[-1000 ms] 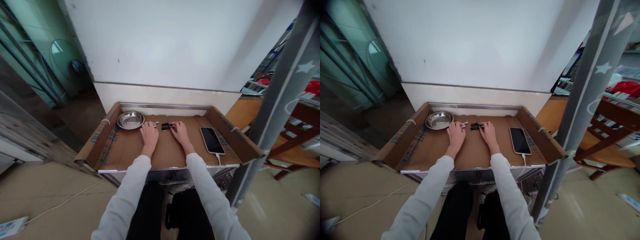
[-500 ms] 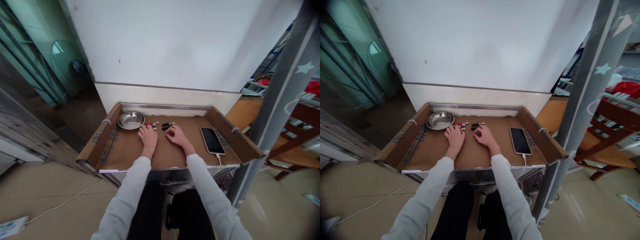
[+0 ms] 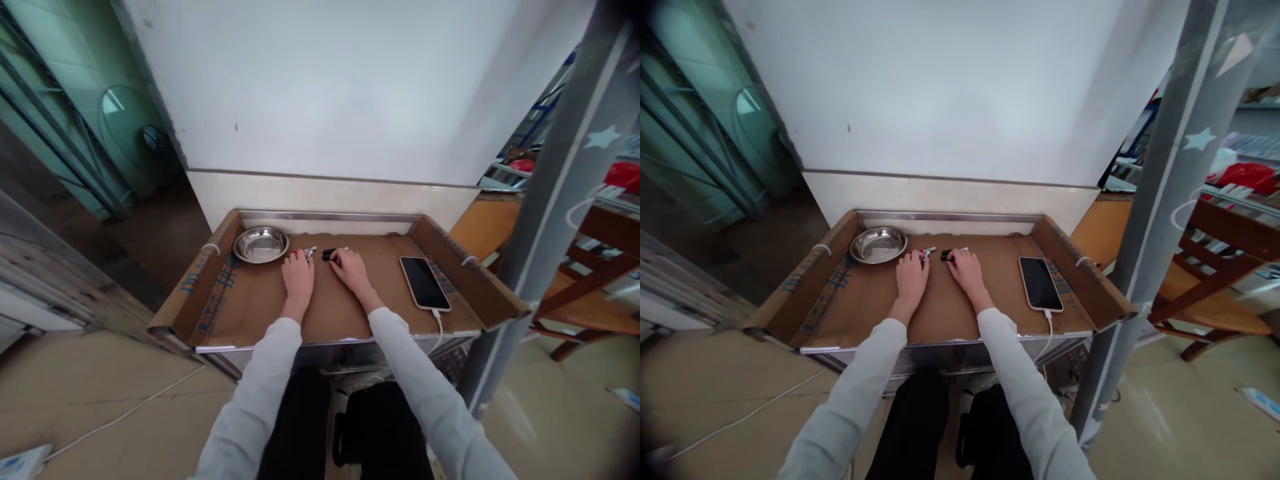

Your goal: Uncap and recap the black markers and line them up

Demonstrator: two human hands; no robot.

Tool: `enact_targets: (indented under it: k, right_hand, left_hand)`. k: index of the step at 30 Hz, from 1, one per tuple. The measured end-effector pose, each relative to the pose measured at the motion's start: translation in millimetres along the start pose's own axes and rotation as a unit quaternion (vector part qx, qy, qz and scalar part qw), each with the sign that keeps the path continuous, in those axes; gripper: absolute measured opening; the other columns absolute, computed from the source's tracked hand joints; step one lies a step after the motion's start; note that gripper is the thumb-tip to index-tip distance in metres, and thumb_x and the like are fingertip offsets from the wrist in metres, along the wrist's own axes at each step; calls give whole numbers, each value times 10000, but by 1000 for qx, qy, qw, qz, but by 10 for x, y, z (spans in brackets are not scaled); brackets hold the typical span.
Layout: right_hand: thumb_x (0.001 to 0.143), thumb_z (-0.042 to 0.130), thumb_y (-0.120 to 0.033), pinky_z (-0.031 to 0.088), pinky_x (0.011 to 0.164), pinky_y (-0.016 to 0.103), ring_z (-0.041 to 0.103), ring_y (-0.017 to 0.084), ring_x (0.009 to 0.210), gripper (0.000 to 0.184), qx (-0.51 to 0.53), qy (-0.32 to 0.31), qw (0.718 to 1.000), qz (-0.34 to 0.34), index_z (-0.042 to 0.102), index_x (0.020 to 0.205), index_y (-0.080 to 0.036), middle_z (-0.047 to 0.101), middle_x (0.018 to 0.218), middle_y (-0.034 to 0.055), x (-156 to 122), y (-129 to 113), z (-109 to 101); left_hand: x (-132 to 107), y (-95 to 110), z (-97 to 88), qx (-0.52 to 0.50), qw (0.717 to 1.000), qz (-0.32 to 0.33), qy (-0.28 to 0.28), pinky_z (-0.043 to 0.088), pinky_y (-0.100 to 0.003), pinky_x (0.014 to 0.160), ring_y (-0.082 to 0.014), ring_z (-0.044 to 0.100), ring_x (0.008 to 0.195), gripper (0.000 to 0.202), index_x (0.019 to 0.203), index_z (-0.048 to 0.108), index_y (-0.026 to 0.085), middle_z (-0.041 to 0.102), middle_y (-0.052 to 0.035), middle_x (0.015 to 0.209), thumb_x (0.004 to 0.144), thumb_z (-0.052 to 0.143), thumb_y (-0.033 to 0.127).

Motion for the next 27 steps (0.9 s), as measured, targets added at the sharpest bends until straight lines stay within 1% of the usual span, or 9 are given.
enact_targets:
  k: [3, 6, 10, 13, 15, 17, 19, 23, 27]
  right_hand:
    - [912, 377, -316, 400, 775, 303, 558, 191, 862, 224, 131, 31, 991, 22, 558, 957, -193, 626, 923, 80, -12, 17, -60]
    - [915, 354, -419, 435, 740, 283, 567, 163, 827, 312, 303, 69, 949, 62, 537, 1041, -200, 614, 969, 70, -29, 64, -105]
    - [807, 512, -519, 366, 475, 218, 476, 91, 533, 339, 514, 25, 842, 165, 590, 894, -200, 558, 706, -11, -50, 145, 26]
    - [740, 629, -431, 308, 419, 189, 429, 57, 478, 267, 632, -46, 744, 211, 604, 807, -175, 542, 633, -29, -76, 110, 133]
    - [733, 651, -342, 340, 439, 179, 458, 54, 498, 195, 683, -96, 684, 237, 599, 773, -159, 568, 638, -17, -110, 61, 191]
    - [741, 645, -274, 387, 477, 177, 495, 59, 527, 134, 712, -145, 639, 253, 596, 760, -151, 589, 649, -4, -146, -3, 241]
    - [762, 625, -242, 414, 497, 180, 515, 66, 544, 95, 725, -172, 616, 256, 596, 778, -152, 598, 655, -1, -169, -49, 269]
    - [818, 559, -215, 449, 520, 187, 528, 79, 553, 71, 720, -167, 618, 269, 589, 783, -162, 581, 625, -8, -185, -31, 308]
    - [859, 491, -193, 471, 554, 184, 537, 81, 580, 127, 733, -166, 600, 273, 598, 796, -164, 604, 657, 5, -174, 14, 343]
  left_hand:
    - [11, 30, -6, -74, 997, 6, -20, 440, -286, 704, -203, 590, 877, 257, 1044, 546, 178, 597, -99, 1039, 936, 366, 325]
    - [3, 148, 9, -149, 985, 80, -33, 449, -256, 696, -180, 596, 900, 260, 1068, 565, 235, 577, -63, 1063, 931, 391, 373]
    - [-16, 300, 44, -265, 946, 186, -24, 473, -272, 789, -161, 582, 922, 203, 1047, 551, 229, 560, -50, 1017, 892, 492, 345]
    - [17, 247, -10, -351, 919, 171, 58, 486, -292, 826, -154, 572, 908, 268, 1056, 491, 193, 551, -55, 962, 843, 574, 332]
    - [28, 191, -51, -385, 905, 148, 104, 501, -284, 796, -145, 575, 875, 312, 1064, 466, 186, 550, -60, 967, 827, 596, 340]
    - [24, 178, -79, -397, 899, 144, 115, 511, -269, 762, -133, 581, 844, 303, 1076, 463, 187, 557, -63, 986, 841, 575, 344]
    - [8, 219, -99, -394, 898, 167, 99, 513, -264, 766, -125, 589, 830, 273, 1086, 480, 188, 572, -60, 996, 865, 539, 338]
    - [-50, 378, -118, -366, 895, 253, 39, 495, -282, 846, -131, 596, 883, 279, 1150, 512, 206, 603, -54, 1025, 894, 491, 315]
    - [-72, 421, -167, -358, 892, 272, 44, 478, -297, 881, -140, 590, 916, 311, 1208, 504, 220, 613, -56, 1019, 916, 446, 312]
Point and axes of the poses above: each hand's wrist, its own x-axis towards the middle knuckle, its own z-axis out of the palm, y = z × x, the point moved 7 cm from there along x, towards the middle knuckle
